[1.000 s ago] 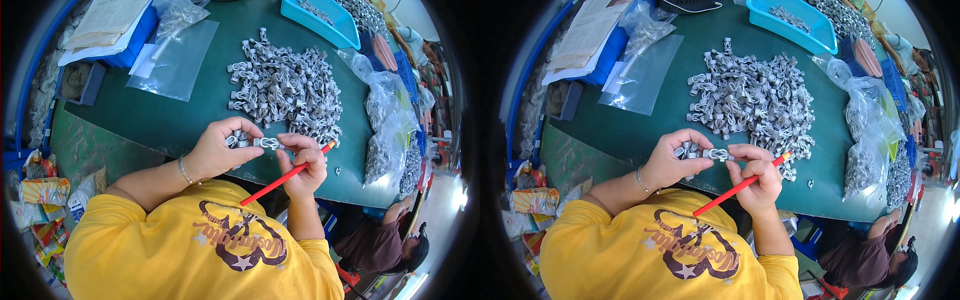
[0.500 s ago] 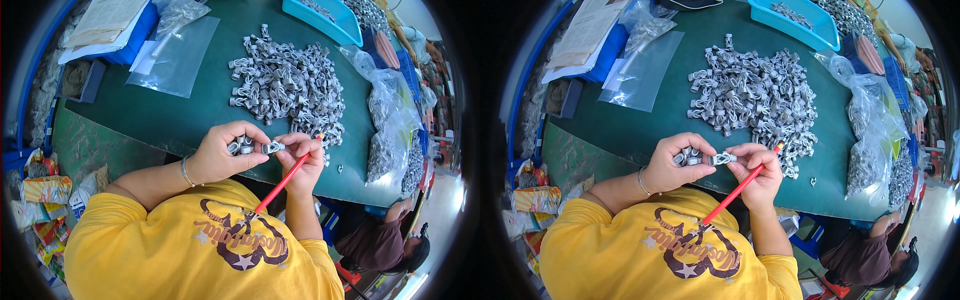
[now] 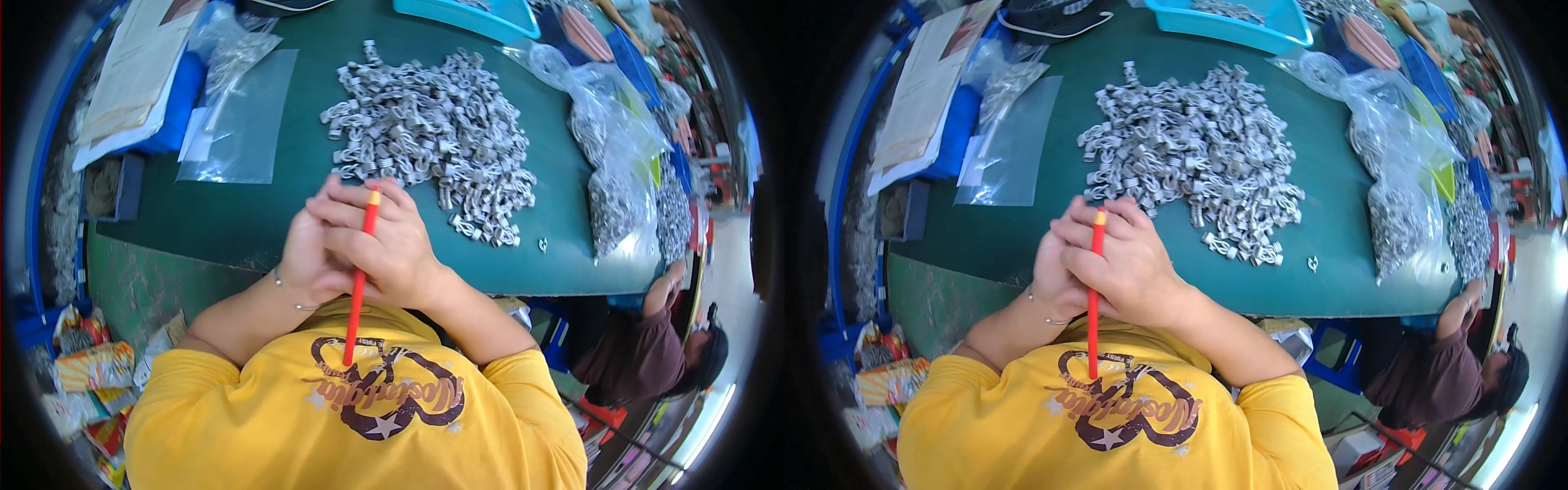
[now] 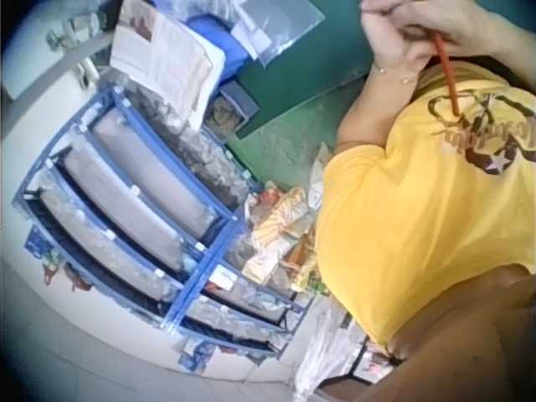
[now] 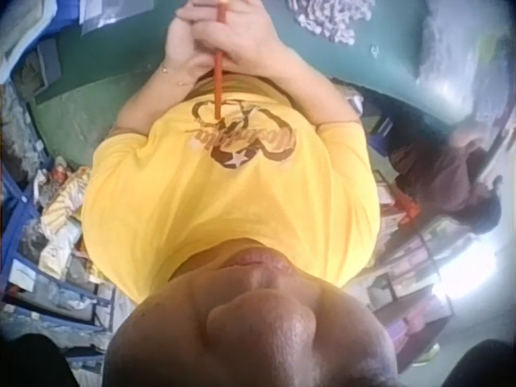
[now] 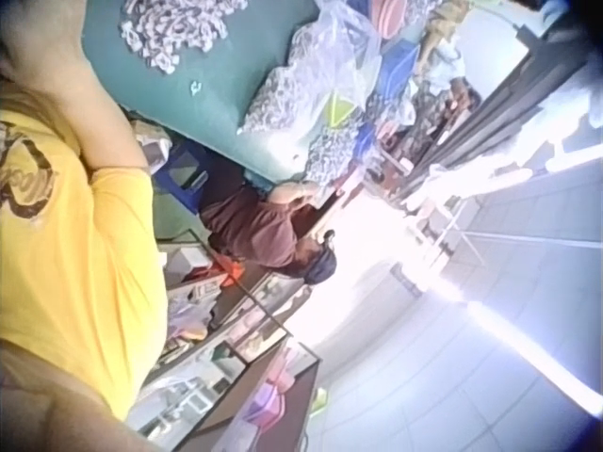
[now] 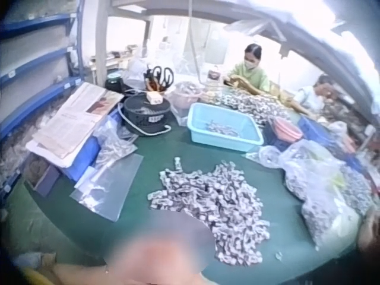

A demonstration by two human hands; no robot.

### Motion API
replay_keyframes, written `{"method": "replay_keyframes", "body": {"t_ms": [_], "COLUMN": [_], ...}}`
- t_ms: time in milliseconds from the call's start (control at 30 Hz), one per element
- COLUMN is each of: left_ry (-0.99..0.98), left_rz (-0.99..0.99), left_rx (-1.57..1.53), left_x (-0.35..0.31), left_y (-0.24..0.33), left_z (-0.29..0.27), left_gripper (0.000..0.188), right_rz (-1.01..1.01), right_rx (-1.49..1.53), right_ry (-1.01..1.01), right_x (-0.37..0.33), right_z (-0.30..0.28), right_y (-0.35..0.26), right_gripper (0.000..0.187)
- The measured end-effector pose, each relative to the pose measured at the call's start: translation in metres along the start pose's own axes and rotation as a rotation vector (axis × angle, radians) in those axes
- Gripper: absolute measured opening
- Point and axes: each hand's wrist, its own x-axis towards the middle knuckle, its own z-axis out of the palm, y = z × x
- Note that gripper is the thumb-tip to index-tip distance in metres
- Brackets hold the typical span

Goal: The person assembles small metal components by hand, using a tool to push parts together and organizing the completed items on the workspace.

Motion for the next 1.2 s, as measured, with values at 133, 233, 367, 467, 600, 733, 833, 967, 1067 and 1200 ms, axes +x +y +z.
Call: {"method": "replay_keyframes", "body": {"t_ms": [133,233,367,467,600,733,833,967,1067,1200], "left_ry": [-0.091,-0.204,-0.172,-0.196,-0.174,0.031,0.006,0.115,0.107,0.100], "left_rz": [-0.055,-0.087,-0.102,-0.168,-0.255,0.068,0.766,0.731,0.693,0.774], "left_rx": [-0.045,0.011,0.153,0.192,0.161,1.042,1.836,2.286,2.293,2.268], "left_x": [-0.013,-0.011,-0.009,-0.010,-0.010,-0.004,0.015,0.015,0.024,0.028], "left_y": [0.004,0.000,-0.006,-0.011,-0.015,-0.005,0.009,0.034,0.037,0.032], "left_z": [0.009,0.011,0.014,0.018,0.029,0.024,0.011,0.022,0.019,0.011], "left_gripper": [0.072,0.080,0.083,0.084,0.083,0.039,0.029,0.034,0.030,0.029], "right_rz": [0.043,0.077,0.094,0.254,0.552,0.617,0.642,0.961,1.198,1.184], "right_rx": [-0.141,-0.184,-0.158,-0.053,0.489,0.528,0.303,0.027,-0.101,-0.473], "right_ry": [0.067,0.149,0.283,0.448,0.632,0.863,1.028,1.140,1.057,0.879], "right_x": [-0.008,-0.016,-0.020,-0.026,-0.037,-0.079,-0.144,-0.237,-0.308,-0.304], "right_z": [0.000,0.003,-0.002,-0.008,-0.040,-0.102,-0.136,-0.144,-0.131,-0.122], "right_y": [0.008,0.011,0.017,0.015,0.003,-0.020,-0.039,-0.070,-0.084,-0.085], "right_gripper": [0.026,0.028,0.027,0.017,0.012,0.008,0.008,0.008,0.008,0.008]}}
